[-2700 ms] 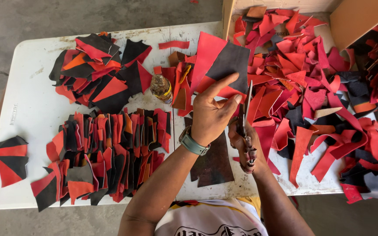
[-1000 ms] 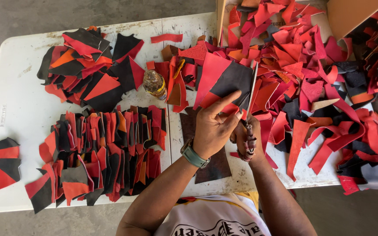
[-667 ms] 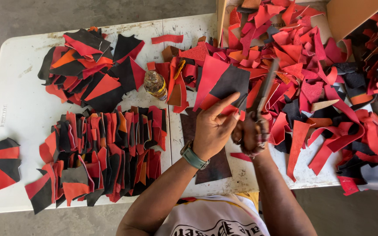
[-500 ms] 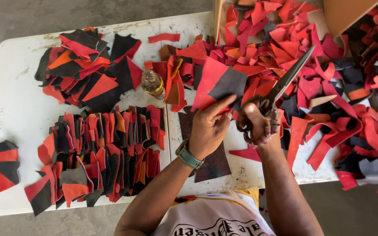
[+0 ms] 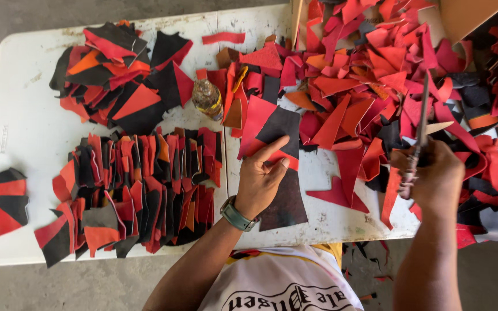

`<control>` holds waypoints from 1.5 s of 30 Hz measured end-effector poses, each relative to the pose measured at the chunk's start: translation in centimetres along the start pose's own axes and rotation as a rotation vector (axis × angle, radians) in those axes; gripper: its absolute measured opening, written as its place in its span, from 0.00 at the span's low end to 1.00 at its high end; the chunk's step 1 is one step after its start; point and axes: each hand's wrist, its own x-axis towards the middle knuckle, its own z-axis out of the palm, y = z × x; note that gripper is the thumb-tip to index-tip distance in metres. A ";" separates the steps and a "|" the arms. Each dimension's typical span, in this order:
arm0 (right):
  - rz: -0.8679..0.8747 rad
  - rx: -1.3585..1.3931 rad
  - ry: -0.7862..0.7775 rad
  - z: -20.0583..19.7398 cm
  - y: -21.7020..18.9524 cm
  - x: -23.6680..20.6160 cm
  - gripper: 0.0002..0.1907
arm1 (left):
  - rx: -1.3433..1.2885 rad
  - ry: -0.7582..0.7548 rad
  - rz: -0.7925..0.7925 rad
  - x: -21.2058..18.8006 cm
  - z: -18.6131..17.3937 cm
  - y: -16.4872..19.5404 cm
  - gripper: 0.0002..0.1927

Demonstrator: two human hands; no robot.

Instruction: The person cuts red and black fabric pieces using shears on a white table. They repeatedly pick up fabric scraps, align them, cut them, and place the cut pieces into a cardboard box.

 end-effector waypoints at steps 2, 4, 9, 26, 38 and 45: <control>0.065 -0.079 0.044 -2.2 2.3 -0.7 0.13 | 0.079 0.007 -0.047 -1.4 -0.2 -0.1 0.24; 0.077 -0.237 0.045 -4.0 4.1 -0.8 0.10 | 0.185 -0.008 -0.072 -3.3 -0.5 0.4 0.26; -0.117 -0.619 -0.015 -5.6 5.8 0.0 0.19 | 0.445 -0.200 -0.315 -7.2 -4.2 3.5 0.37; -0.370 -0.103 -0.305 10.8 -8.6 -13.3 0.25 | 1.074 -0.694 0.144 11.6 -5.9 -5.0 0.23; -0.263 -0.138 -0.201 13.4 -6.8 -13.4 0.17 | 0.967 -0.714 0.067 12.4 -7.0 -6.2 0.32; -0.202 -0.116 -0.165 13.6 -6.4 -13.2 0.12 | 0.889 -0.672 0.048 12.6 -8.0 -7.3 0.33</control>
